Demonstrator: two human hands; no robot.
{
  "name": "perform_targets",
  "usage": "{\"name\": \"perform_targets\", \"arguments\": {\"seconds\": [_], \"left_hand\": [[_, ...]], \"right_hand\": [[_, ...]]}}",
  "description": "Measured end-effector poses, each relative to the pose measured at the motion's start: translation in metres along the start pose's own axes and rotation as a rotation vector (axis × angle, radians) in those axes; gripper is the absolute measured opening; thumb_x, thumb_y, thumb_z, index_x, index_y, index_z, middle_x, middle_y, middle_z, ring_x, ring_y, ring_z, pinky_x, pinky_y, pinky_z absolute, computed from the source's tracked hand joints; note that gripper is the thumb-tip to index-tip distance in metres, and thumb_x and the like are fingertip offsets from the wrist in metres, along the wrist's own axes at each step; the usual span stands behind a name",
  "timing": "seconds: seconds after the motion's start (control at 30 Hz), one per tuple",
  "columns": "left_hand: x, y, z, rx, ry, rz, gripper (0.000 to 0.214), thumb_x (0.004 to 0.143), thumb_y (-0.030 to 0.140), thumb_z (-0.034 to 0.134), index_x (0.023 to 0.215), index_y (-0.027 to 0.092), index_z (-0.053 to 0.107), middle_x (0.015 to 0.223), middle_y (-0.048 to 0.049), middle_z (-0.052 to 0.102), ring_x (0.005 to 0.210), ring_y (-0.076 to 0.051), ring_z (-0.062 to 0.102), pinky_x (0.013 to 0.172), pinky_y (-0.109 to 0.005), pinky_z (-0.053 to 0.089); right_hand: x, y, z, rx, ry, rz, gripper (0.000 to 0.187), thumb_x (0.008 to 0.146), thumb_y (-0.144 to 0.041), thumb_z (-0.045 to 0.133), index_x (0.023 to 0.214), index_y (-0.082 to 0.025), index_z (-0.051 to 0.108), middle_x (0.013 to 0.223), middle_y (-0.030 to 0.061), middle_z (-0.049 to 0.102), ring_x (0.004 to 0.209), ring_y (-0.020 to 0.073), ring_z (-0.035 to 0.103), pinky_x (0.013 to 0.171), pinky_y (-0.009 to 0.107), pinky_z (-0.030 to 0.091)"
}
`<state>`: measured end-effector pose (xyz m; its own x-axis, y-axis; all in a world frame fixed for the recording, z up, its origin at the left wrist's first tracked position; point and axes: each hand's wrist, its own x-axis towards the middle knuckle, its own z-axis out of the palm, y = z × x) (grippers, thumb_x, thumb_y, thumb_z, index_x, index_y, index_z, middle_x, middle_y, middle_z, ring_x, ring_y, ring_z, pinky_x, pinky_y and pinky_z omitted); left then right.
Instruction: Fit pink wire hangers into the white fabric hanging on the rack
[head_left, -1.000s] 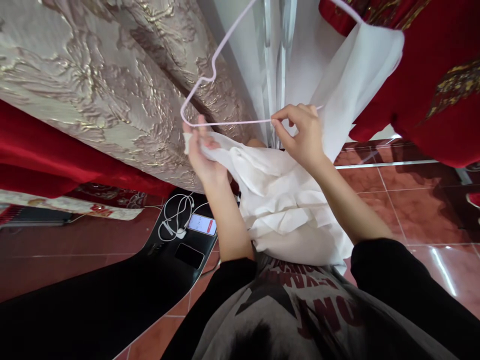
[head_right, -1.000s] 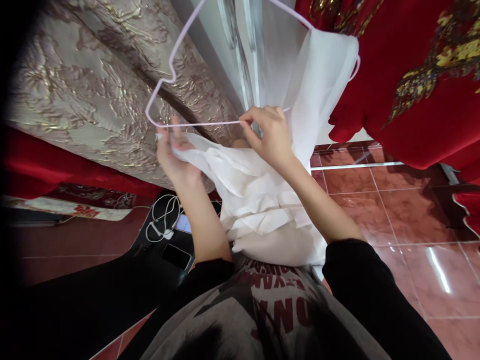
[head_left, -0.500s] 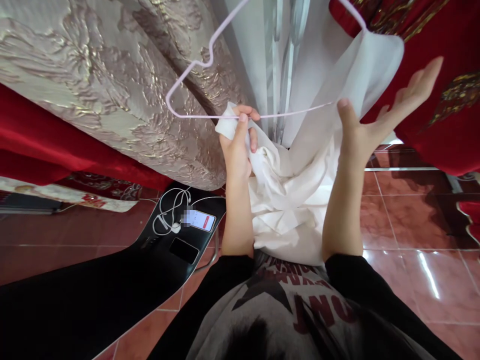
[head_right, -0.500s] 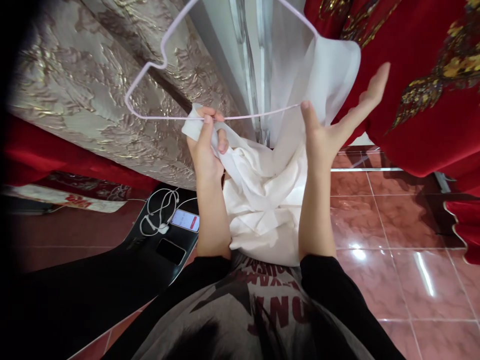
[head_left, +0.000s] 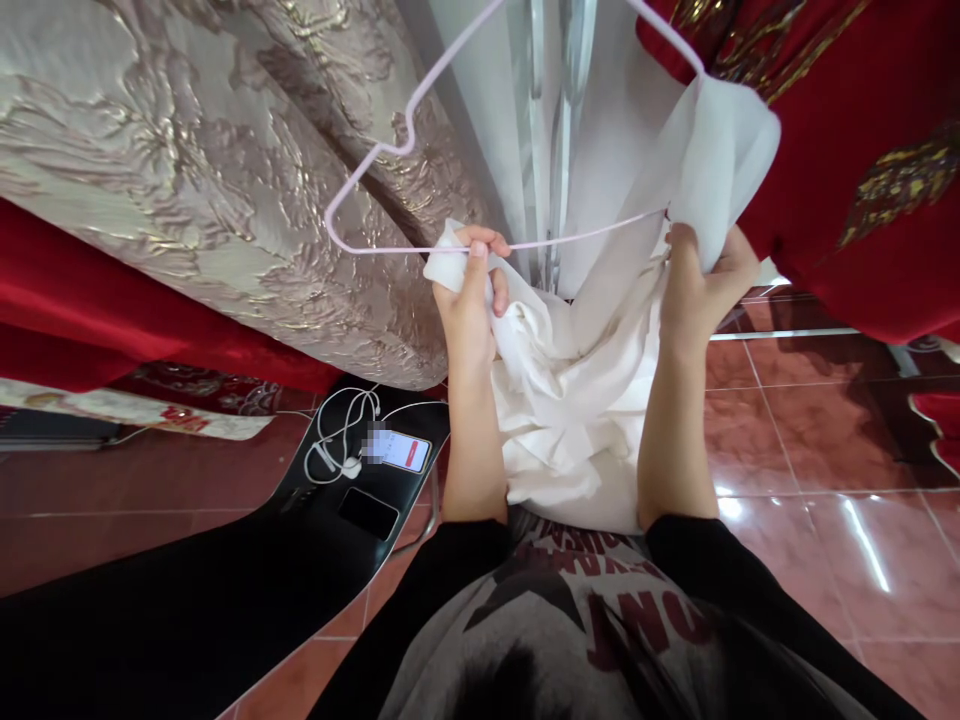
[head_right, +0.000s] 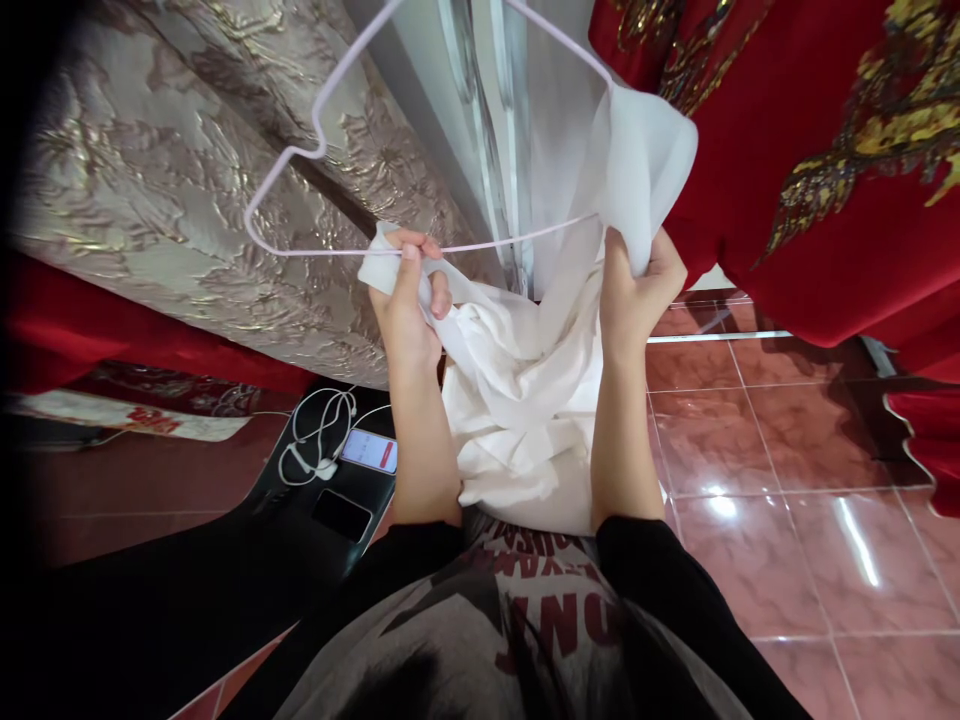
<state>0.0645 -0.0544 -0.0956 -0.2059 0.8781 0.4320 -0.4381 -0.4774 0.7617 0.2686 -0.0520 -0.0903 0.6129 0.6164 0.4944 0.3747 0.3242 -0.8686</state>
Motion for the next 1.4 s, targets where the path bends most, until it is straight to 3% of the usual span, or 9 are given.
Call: {"name": "perform_targets", "arguments": {"seconds": [0.17,0.53,0.77,0.83,0.93,1.03,1.1,1.3,1.4], "left_hand": [[-0.003,-0.004,0.003,0.010,0.017,-0.016,0.020,0.096,0.040,0.067,0.090,0.021,0.063,0.088,-0.0014,0.060,0.041,-0.003,0.032,0.035,-0.023,0.017],[0.000,-0.002,-0.004,0.059,0.036,-0.049,0.031,0.091,0.050,0.071,0.090,0.020,0.062,0.086,-0.0022,0.061,0.039,-0.003,0.033,0.036,-0.023,0.019],[-0.002,-0.006,0.002,0.043,0.048,-0.054,0.015,0.099,0.034,0.061,0.093,0.021,0.061,0.087,-0.0021,0.061,0.039,-0.004,0.031,0.036,-0.024,0.020],[-0.001,-0.008,0.002,0.046,0.054,-0.062,0.014,0.099,0.034,0.062,0.093,0.021,0.062,0.087,-0.0028,0.062,0.040,-0.005,0.031,0.036,-0.023,0.020],[-0.001,-0.010,0.001,0.022,0.043,-0.081,0.013,0.098,0.033,0.062,0.094,0.021,0.063,0.088,-0.0034,0.063,0.040,-0.005,0.031,0.035,-0.023,0.020],[-0.002,-0.010,0.003,0.031,0.036,-0.136,0.013,0.099,0.035,0.063,0.096,0.022,0.063,0.092,-0.0036,0.065,0.040,-0.004,0.033,0.035,-0.022,0.023],[-0.004,-0.007,0.005,0.076,0.067,-0.183,0.015,0.098,0.038,0.063,0.098,0.023,0.064,0.095,-0.0038,0.066,0.040,-0.004,0.035,0.036,-0.022,0.025],[-0.017,0.009,-0.010,0.094,0.099,-0.359,0.015,0.085,0.029,0.069,0.098,0.022,0.069,0.114,-0.0058,0.070,0.041,-0.003,0.031,0.037,-0.022,0.024],[-0.021,0.018,-0.038,0.226,0.105,-0.432,0.013,0.074,0.024,0.072,0.084,0.016,0.070,0.090,-0.0078,0.072,0.044,-0.006,0.041,0.042,-0.022,0.035]], "right_hand": [[0.011,-0.017,0.003,0.043,0.014,-0.055,0.027,0.083,-0.012,0.050,0.063,-0.018,0.032,0.066,-0.0007,0.032,0.067,0.0079,0.041,0.072,0.024,0.046],[0.085,-0.088,-0.005,0.433,-0.571,0.198,0.027,0.084,-0.004,0.042,0.068,-0.018,0.059,0.061,-0.0004,0.040,0.052,0.0051,0.044,0.051,0.022,0.041],[0.106,-0.073,-0.010,0.673,-0.093,0.521,0.040,0.098,-0.013,0.015,0.080,-0.018,0.050,0.062,-0.0037,0.034,0.043,0.0026,0.027,0.042,0.020,0.021],[0.088,-0.056,-0.005,0.618,0.052,0.471,0.032,0.094,-0.010,0.018,0.084,-0.019,0.047,0.063,-0.0038,0.034,0.042,0.0043,0.017,0.044,0.023,0.013],[0.044,-0.037,0.009,0.450,0.010,0.234,0.017,0.093,-0.018,0.031,0.091,-0.021,0.047,0.069,-0.0023,0.044,0.045,0.0065,0.017,0.047,0.025,0.010],[0.003,-0.026,0.026,0.300,-0.250,-0.037,0.029,0.097,-0.052,0.044,0.101,-0.026,0.053,0.094,0.0030,0.062,0.070,0.0113,0.054,0.055,0.026,0.035],[-0.012,-0.019,0.033,0.179,-0.379,-0.099,0.040,0.093,-0.066,0.045,0.097,-0.029,0.058,0.104,0.0024,0.064,0.095,0.0141,0.060,0.079,0.029,0.050],[-0.011,-0.007,0.033,0.068,-0.399,-0.137,0.043,0.087,-0.065,0.057,0.086,-0.022,0.064,0.092,0.0051,0.066,0.089,0.0146,0.060,0.095,0.034,0.053],[0.000,-0.009,0.025,0.079,-0.383,-0.119,0.043,0.087,-0.063,0.059,0.086,-0.020,0.063,0.090,0.0043,0.063,0.092,0.0145,0.062,0.093,0.034,0.054]]}}
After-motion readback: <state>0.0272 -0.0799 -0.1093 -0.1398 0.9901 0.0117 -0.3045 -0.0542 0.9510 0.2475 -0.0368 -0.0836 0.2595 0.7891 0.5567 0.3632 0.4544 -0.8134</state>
